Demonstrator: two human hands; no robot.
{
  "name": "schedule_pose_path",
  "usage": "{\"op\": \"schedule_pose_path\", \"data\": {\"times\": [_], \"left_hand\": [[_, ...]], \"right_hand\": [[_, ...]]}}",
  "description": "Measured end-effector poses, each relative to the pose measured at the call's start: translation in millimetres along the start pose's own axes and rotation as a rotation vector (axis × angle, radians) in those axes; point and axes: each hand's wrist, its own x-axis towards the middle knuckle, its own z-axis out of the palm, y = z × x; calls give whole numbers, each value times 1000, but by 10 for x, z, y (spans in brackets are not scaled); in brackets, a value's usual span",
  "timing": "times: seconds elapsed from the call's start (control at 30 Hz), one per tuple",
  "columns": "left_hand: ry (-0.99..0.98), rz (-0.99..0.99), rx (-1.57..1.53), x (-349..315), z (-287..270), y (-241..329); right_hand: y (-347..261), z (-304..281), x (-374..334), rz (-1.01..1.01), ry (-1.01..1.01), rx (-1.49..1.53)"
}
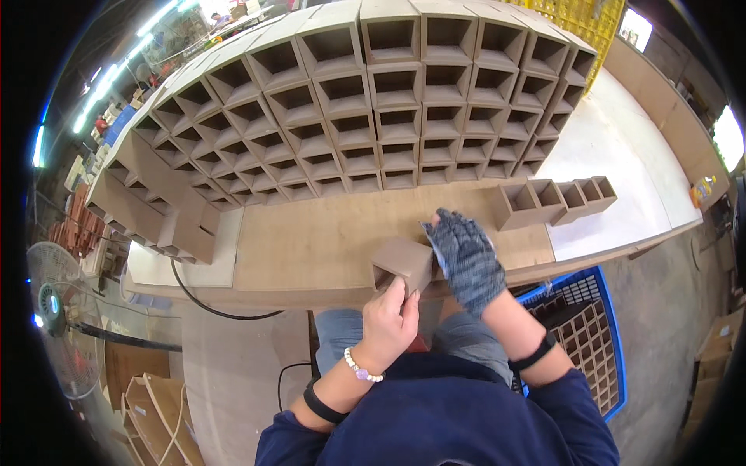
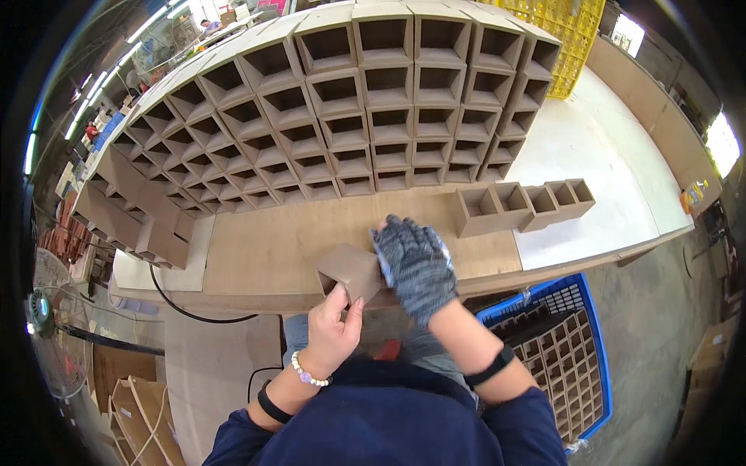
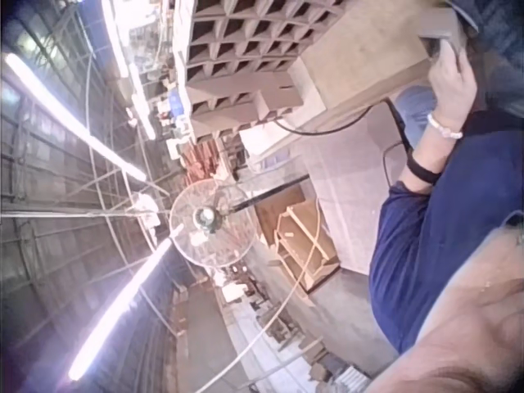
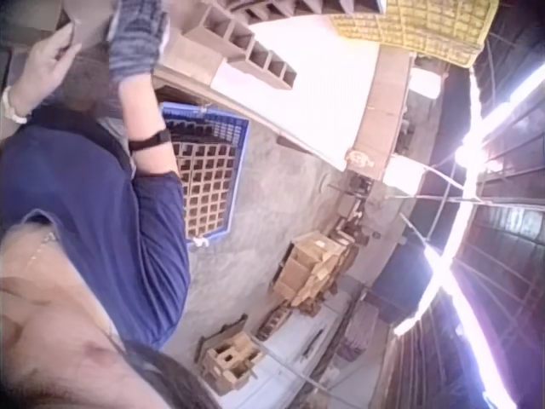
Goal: Manually sanding the edges and surfaces of small square wooden blocks in a manufacturing environment.
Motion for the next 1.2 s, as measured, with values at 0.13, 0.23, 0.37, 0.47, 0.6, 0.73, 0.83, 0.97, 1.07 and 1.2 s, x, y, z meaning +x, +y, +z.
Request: {"op": "schedule_pose_path", "data": {"times": [0.13,0.23,0.37,0.47,0.6,0.73,0.83,0.97,1.07,1.2], "left_hand": [[-4,58,-36,-14,-19,-37],[-47,-44,-72,20,-37,34],[-51,27,15,23,-24,12],[-3,142,36,-5,-2,-15],[-76,41,55,12,-28,104],[-8,127,31,25,-4,47],[-8,111,-9,-10,-15,19],[-65,62,78,20,-50,73],[-44,97,45,29,-20,45],[-26,114,-3,-16,-9,-57]], "right_hand": [[-478,-283,-49,-175,-41,293],[-264,-140,58,-80,-108,169],[-359,-228,32,8,-195,176],[-488,-344,18,-81,-191,275],[-165,-176,38,48,-230,61],[-461,-270,-55,-7,-130,164],[-495,-355,-50,-70,-158,223],[-134,-103,-1,39,-76,126],[-368,-282,1,21,-215,158],[-516,-299,-40,-113,-86,208]]}}
